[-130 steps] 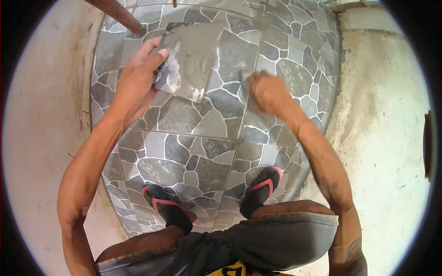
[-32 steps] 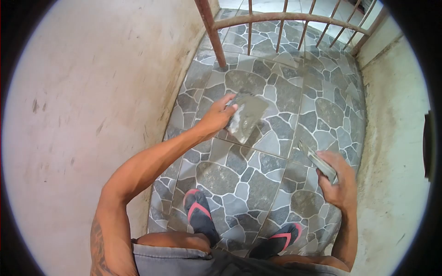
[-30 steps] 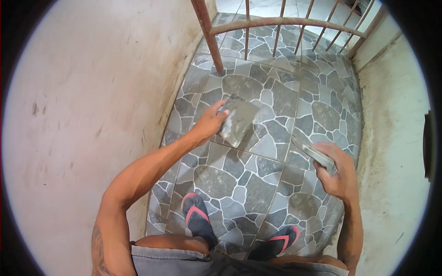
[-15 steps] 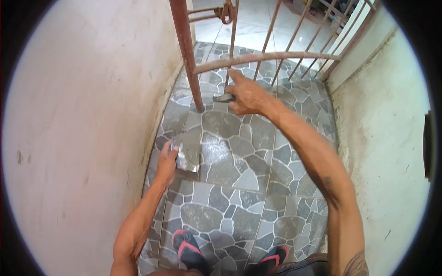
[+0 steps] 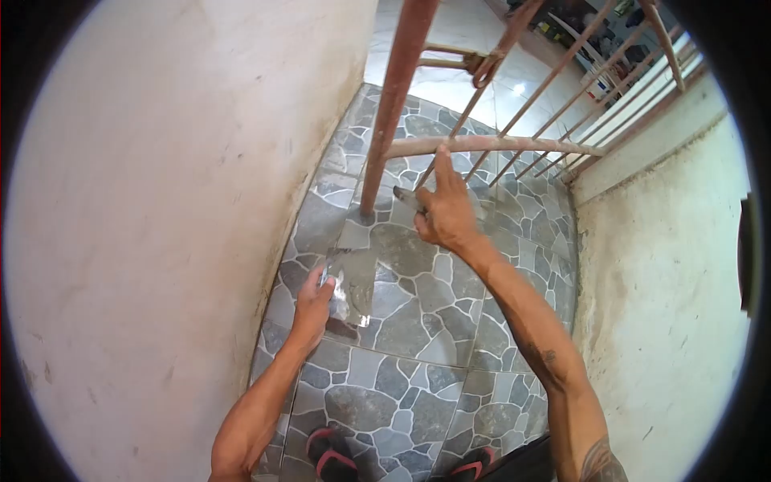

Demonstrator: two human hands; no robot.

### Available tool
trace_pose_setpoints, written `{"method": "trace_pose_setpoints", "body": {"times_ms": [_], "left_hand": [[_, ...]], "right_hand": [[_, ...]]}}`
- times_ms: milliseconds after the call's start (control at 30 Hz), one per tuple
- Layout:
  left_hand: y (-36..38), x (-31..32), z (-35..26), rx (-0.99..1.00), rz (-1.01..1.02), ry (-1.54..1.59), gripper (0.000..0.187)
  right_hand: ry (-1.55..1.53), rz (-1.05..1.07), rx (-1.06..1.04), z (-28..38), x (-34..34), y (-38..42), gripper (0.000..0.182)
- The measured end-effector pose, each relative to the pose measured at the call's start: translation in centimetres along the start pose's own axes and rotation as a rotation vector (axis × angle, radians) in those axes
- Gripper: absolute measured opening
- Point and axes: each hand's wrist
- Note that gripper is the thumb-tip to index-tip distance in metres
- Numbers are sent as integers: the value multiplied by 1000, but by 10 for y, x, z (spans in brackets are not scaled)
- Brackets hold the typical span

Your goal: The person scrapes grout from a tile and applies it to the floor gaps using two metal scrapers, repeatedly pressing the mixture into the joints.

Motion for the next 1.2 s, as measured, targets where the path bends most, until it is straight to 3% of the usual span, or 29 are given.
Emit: {"method": "trace_pose_setpoints", "body": {"times_ms": [67, 233, 267, 400, 467, 733, 833, 1200], "left_hand": [[-6, -9, 6, 93, -38, -159, 40], [-10, -16, -3, 66, -91, -107, 47], [-11, -17, -4, 56, -87, -56, 46], [3, -11, -27, 24, -40, 101, 42], [7, -10, -26, 34, -98, 120, 40], [42, 7, -49, 10, -14, 111, 41], [54, 24, -56, -10, 2, 39, 42], [54, 68, -57, 8, 123, -167, 41]], "right_hand": [[6, 21, -13, -5, 7, -5, 30], [59, 98, -81, -58, 32, -55, 41], [53, 239, -4, -69, 29, -71, 43], [-175, 368, 171, -63, -18, -120, 40], [-199, 216, 95, -49, -16, -111, 45], [-550, 251, 34, 41, -78, 11, 27], [-516, 320, -8, 59, -103, 44, 31], [-430, 306, -135, 59, -121, 80, 20]]}}
Point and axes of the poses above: each hand's wrist, its own y-axis away from the middle knuckle, its own x-axis out of the palm, z = x × y, and after that the axes turned 10 degrees about -x, right-handed
